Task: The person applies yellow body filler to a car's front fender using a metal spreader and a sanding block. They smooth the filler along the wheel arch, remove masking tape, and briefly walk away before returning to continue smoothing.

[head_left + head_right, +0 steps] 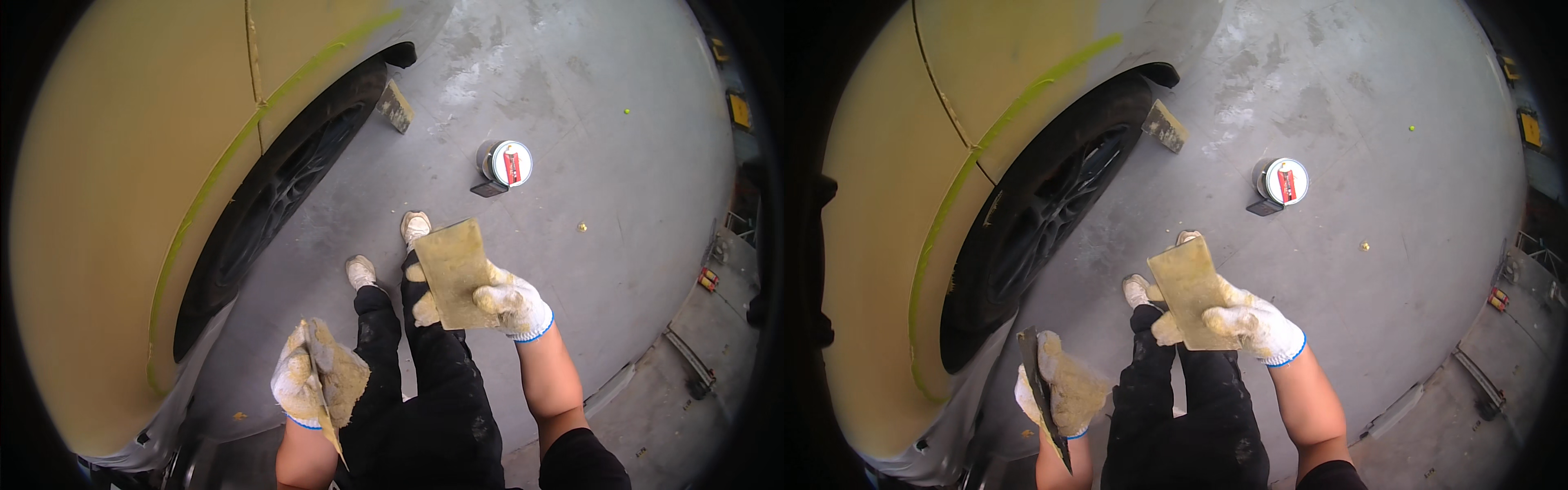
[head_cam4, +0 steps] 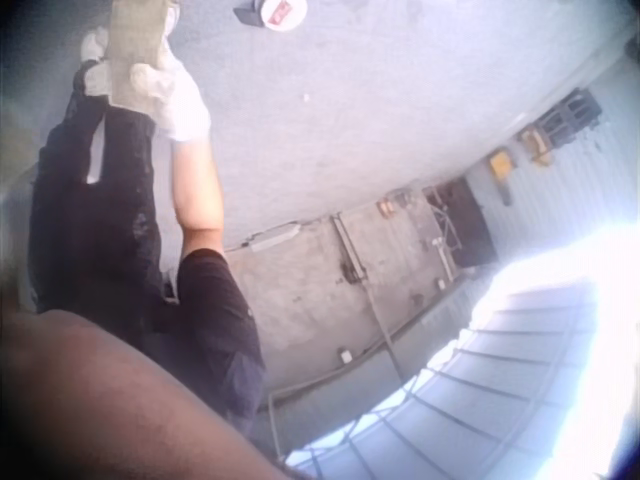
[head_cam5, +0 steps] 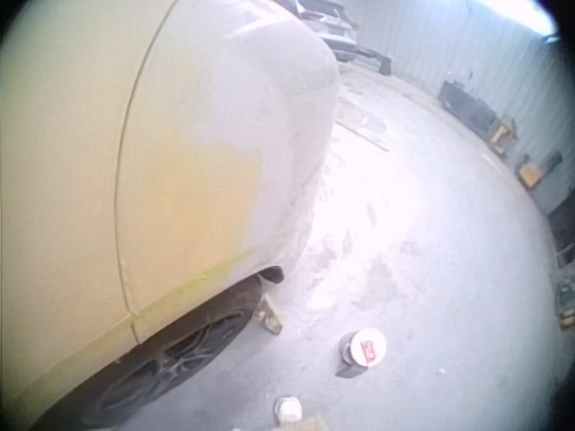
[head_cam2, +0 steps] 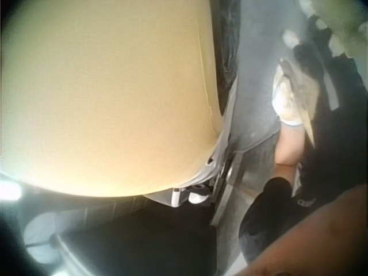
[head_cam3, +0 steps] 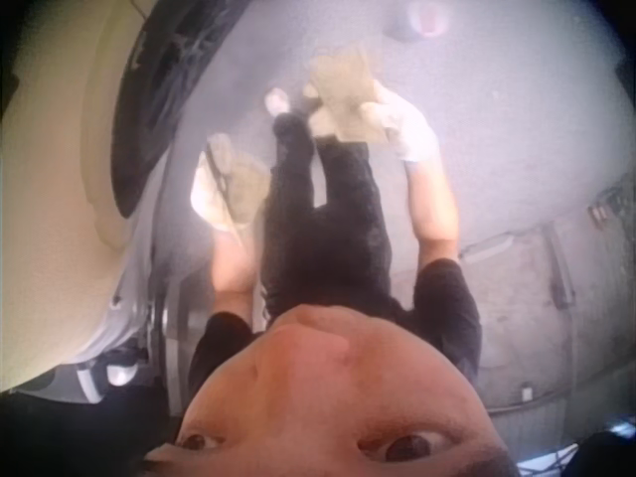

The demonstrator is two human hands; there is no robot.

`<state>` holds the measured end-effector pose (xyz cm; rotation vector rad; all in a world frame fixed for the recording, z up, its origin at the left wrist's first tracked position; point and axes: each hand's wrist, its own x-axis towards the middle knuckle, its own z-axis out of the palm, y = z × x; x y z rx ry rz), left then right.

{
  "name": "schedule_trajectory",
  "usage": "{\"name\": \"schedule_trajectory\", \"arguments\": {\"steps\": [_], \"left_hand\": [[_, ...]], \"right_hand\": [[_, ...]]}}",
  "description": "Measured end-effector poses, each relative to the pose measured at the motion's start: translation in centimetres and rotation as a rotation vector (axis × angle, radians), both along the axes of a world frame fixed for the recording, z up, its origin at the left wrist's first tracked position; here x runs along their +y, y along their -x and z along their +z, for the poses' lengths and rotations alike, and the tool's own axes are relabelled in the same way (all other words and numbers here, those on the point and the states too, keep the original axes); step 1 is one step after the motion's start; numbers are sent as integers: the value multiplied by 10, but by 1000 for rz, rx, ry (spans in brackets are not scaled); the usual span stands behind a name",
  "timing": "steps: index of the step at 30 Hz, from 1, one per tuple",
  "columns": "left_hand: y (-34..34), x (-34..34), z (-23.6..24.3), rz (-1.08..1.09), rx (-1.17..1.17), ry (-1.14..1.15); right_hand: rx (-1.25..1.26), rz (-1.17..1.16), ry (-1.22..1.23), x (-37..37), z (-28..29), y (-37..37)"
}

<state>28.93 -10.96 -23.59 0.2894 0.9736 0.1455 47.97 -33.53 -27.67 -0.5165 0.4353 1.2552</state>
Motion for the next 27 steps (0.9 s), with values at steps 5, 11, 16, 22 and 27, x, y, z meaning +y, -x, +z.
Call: {"name": "schedule_trajectory", "arguments": {"steps": [5,11,16,22,27], "left_hand": [[-12,-6,1,58,-100,-55],[8,-20,-12,153,-190,164],[20,-23,-14,-27,-249,52],[28,-20,-13,-54,-145,-31],[31,-18,-19,-19,-106,-37]], "right_hand": [[-1229,721,-162,24,24,-7],[-2363,587,672,47,31,-78],[-2624,-1,795,78,50,-122],[-2602,-435,748,110,61,-136],[-2541,-452,688,116,54,-137]]}}
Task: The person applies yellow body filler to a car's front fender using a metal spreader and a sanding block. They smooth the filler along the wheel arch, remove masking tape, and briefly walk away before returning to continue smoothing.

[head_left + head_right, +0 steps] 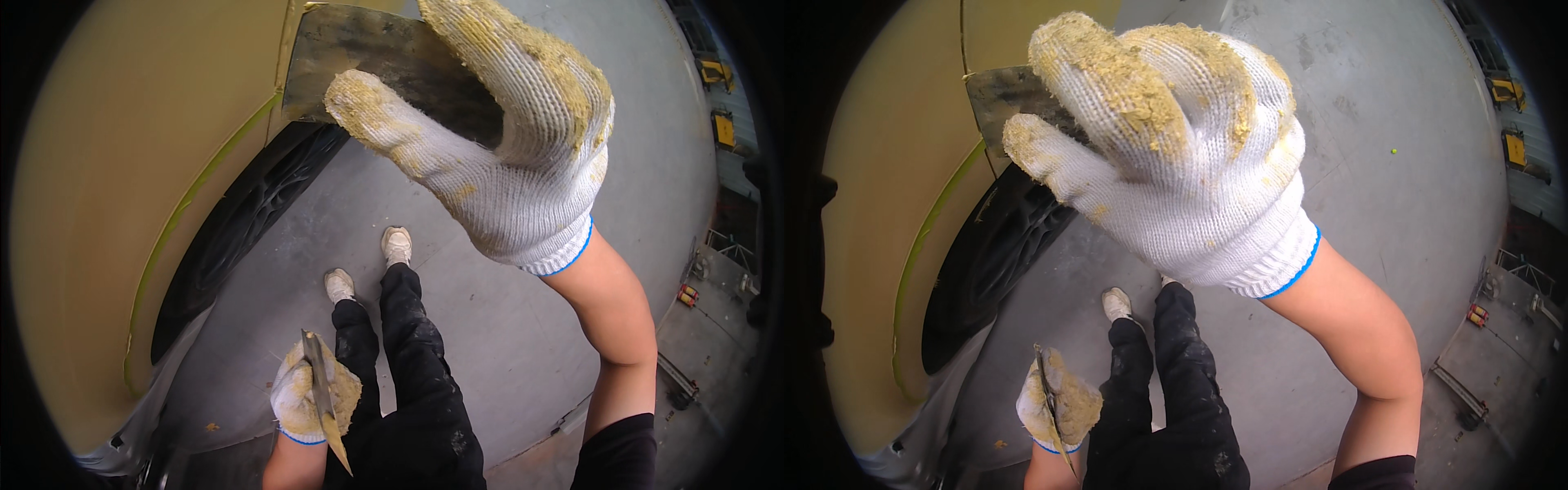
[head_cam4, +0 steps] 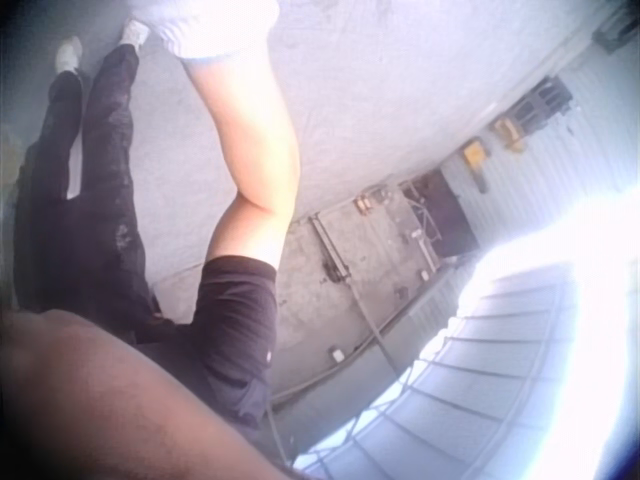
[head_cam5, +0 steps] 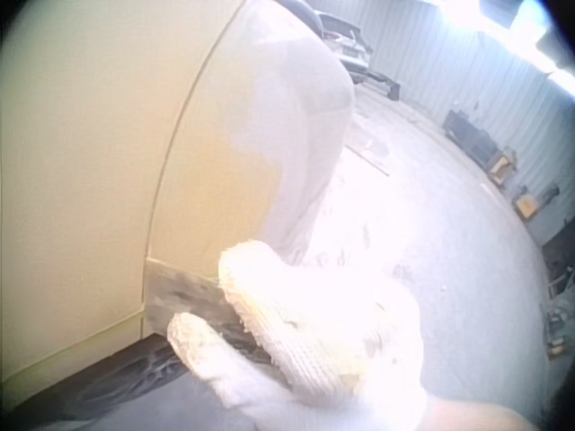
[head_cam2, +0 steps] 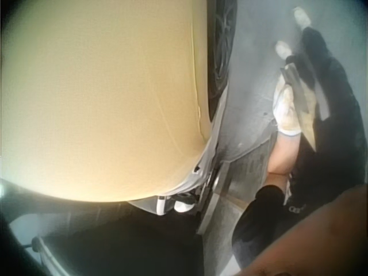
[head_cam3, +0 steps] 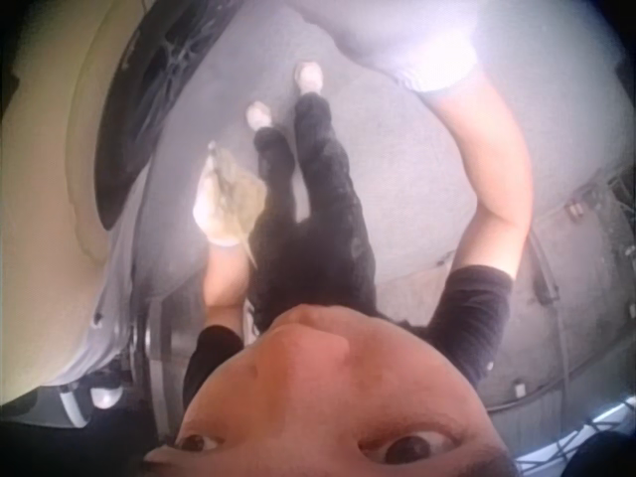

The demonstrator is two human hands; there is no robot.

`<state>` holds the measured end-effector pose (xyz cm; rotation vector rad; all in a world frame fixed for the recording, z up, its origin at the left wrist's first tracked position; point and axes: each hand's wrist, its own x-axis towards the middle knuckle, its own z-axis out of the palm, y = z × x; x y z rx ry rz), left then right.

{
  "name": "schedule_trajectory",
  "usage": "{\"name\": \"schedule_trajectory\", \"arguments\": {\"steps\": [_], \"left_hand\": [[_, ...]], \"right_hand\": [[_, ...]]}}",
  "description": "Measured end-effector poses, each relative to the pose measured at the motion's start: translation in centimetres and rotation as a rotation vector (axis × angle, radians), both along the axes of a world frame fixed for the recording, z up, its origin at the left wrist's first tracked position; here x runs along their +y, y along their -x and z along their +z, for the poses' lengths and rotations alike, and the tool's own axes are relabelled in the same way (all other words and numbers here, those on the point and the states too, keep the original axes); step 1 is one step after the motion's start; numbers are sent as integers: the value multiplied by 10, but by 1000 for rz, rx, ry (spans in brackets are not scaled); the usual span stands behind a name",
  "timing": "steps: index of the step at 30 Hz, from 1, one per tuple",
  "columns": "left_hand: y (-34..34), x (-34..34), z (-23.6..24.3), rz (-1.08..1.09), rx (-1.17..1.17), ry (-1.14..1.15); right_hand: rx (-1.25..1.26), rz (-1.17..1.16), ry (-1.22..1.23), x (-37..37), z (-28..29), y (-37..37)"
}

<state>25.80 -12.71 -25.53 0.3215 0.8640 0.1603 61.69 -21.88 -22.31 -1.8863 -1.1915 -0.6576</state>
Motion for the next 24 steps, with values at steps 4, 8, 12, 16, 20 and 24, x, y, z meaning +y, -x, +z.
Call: {"name": "schedule_trajectory", "arguments": {"steps": [4,8,12,16,20,24], "left_hand": [[0,1,-2,-26,29,-39],[-3,5,-3,-97,-27,-38],[-8,6,-2,-122,-92,-1],[-11,3,0,-86,-3,-22],[-12,3,0,-89,11,-21],[-12,5,-1,-121,-49,-9]], "right_hand": [[-86,-34,-75,6,-5,-3],[-33,-30,-47,8,-4,-4],[-24,-18,-31,7,-2,-5],[-25,-16,-20,9,-2,-7],[-22,-15,-12,9,-1,-8],[-21,-14,-7,9,-1,-9]]}}
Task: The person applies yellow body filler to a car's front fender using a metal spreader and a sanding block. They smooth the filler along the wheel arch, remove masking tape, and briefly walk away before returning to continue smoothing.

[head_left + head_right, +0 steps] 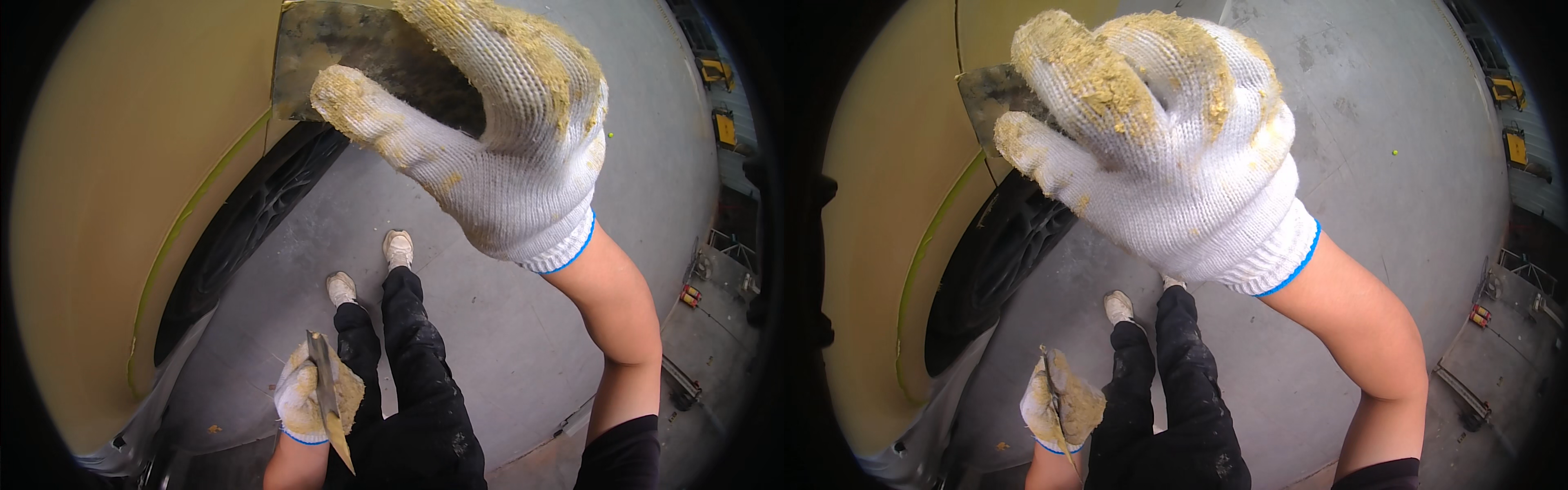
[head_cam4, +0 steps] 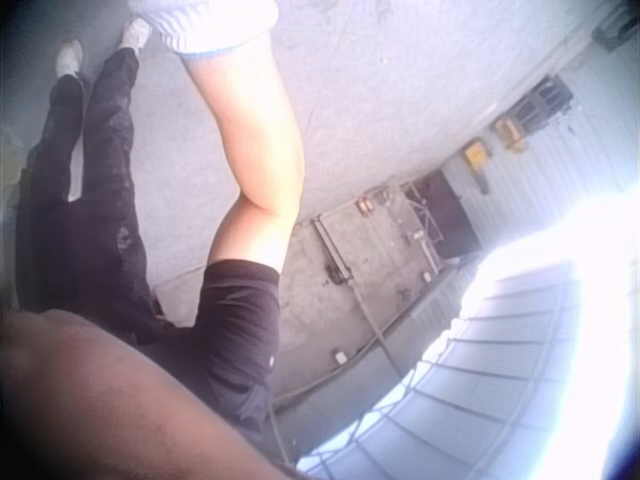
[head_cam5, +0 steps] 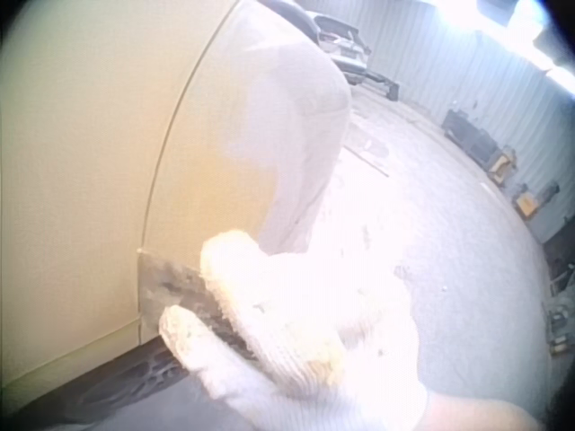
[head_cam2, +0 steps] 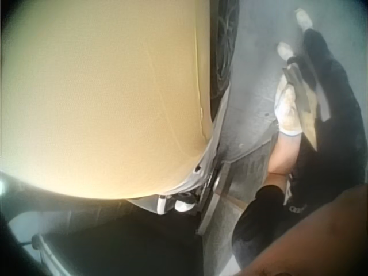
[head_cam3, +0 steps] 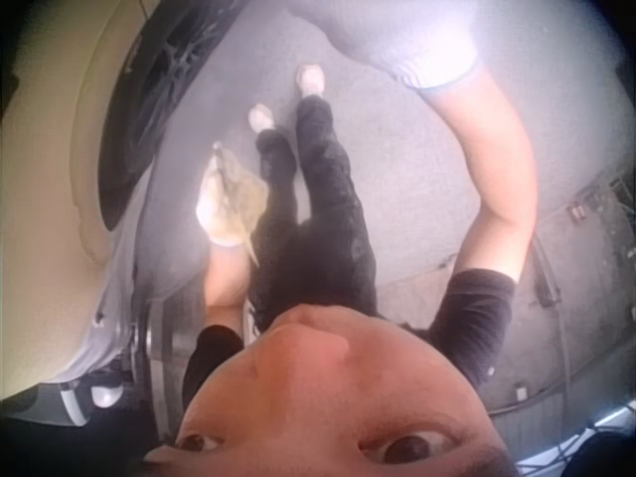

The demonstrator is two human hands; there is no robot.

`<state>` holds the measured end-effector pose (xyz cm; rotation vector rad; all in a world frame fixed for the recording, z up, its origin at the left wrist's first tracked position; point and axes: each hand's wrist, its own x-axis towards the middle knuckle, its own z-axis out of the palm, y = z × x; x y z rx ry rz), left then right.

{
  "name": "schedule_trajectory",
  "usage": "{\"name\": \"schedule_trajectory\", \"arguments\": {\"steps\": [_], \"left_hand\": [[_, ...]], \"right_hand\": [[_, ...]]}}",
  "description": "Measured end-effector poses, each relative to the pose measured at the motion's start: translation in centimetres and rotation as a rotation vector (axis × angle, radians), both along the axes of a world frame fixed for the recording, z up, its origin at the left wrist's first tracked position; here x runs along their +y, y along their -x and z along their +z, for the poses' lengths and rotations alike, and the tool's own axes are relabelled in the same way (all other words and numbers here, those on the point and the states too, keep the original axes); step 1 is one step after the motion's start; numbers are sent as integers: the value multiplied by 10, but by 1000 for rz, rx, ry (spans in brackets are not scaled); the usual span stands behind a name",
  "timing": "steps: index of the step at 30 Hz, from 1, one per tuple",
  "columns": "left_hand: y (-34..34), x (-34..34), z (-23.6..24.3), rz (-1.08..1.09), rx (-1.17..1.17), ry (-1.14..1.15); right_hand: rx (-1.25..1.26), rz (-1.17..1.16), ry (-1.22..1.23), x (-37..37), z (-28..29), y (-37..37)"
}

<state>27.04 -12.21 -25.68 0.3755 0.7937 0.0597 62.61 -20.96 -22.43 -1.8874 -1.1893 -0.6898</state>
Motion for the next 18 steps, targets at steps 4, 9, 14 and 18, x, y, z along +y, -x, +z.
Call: {"name": "schedule_trajectory", "arguments": {"steps": [4,9,14,18], "left_hand": [[-2,0,1,-4,38,-32],[-3,-2,3,20,108,-42],[-1,-3,4,31,121,-5],[-1,-4,4,9,18,45]], "right_hand": [[0,0,3,2,0,-1],[0,4,10,1,1,-2],[8,7,16,0,1,-2],[4,8,18,0,2,-4]]}}
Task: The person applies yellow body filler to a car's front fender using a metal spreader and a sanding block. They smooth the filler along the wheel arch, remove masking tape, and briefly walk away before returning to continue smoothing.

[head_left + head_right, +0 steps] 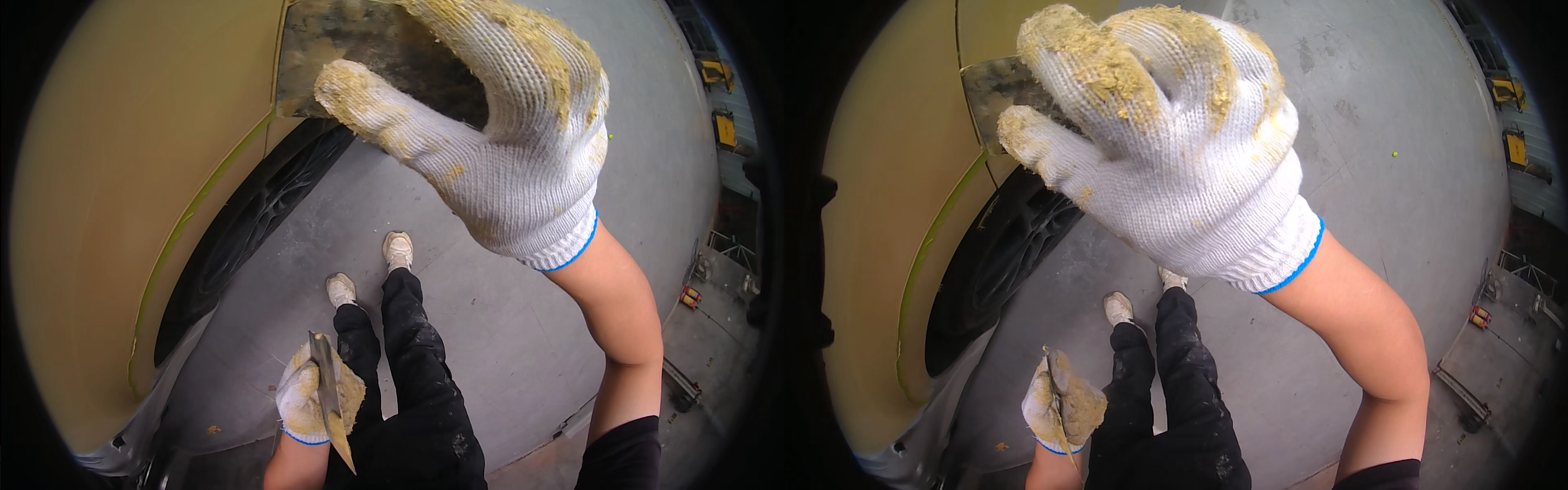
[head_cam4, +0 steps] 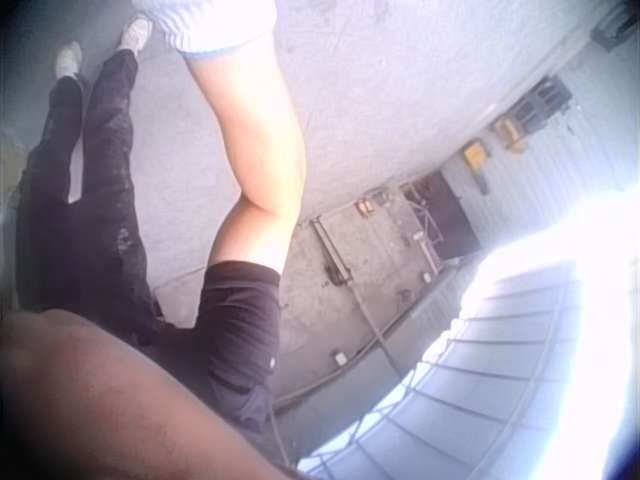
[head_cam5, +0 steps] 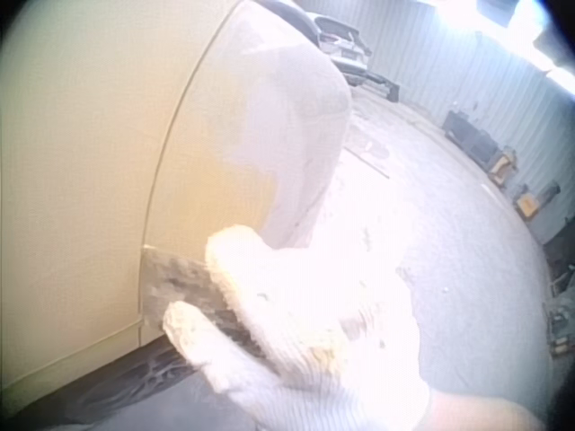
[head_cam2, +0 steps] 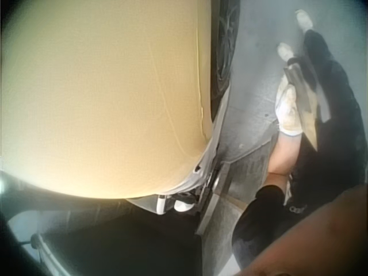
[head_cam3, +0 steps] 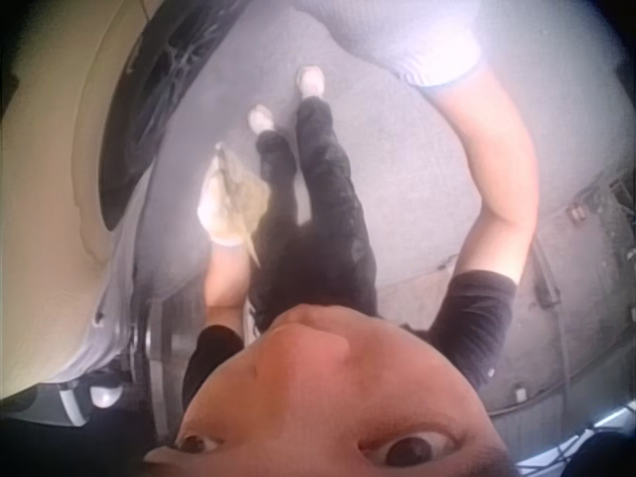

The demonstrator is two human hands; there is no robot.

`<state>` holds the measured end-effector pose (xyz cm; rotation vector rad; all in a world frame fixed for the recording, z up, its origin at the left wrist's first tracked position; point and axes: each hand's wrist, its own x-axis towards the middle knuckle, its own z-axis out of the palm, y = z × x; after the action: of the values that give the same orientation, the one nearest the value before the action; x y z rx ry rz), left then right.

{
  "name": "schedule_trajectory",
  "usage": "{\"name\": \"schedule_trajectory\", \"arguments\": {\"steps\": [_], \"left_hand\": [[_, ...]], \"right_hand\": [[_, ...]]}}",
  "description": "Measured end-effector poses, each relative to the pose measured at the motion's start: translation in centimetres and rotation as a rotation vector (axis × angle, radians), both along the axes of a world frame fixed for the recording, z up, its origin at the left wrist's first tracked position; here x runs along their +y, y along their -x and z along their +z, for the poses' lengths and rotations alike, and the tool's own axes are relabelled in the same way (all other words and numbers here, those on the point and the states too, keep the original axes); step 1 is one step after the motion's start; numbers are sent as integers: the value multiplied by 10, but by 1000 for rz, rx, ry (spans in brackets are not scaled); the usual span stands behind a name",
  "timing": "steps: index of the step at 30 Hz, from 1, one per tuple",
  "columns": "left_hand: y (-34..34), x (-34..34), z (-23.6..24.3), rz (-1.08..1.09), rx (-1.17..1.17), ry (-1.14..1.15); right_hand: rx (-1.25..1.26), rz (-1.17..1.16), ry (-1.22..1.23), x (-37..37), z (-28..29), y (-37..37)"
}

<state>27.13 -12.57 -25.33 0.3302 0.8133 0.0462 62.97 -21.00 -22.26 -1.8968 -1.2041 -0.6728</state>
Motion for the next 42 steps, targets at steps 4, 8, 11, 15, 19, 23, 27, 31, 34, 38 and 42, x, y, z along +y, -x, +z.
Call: {"name": "schedule_trajectory", "arguments": {"steps": [4,8,11,15,19,23,27,31,34,38,42], "left_hand": [[0,-2,-1,19,96,-32],[-4,-4,5,20,35,0],[-17,-8,18,56,86,-114],[-52,-24,36,153,85,-381],[-87,-45,39,135,282,-802],[-94,-41,44,93,16,-931],[-92,-40,45,10,216,-635],[-86,-41,46,-4,147,-534],[-79,-41,46,43,108,-416],[-72,-42,41,-6,107,-485],[-68,-43,40,-9,102,-464]], "right_hand": [[-6,-7,9,-2,1,-2],[-6,-2,36,-5,-2,-4],[-7,-14,102,-14,0,-6],[116,-63,357,-49,16,8],[1786,571,-139,-96,22,65],[1903,916,225,-115,-15,113],[1327,861,366,-114,-22,118],[654,484,681,-93,-12,80],[173,123,564,-66,-13,46],[146,46,239,-40,-6,16],[96,16,8,-18,-4,7]]}}
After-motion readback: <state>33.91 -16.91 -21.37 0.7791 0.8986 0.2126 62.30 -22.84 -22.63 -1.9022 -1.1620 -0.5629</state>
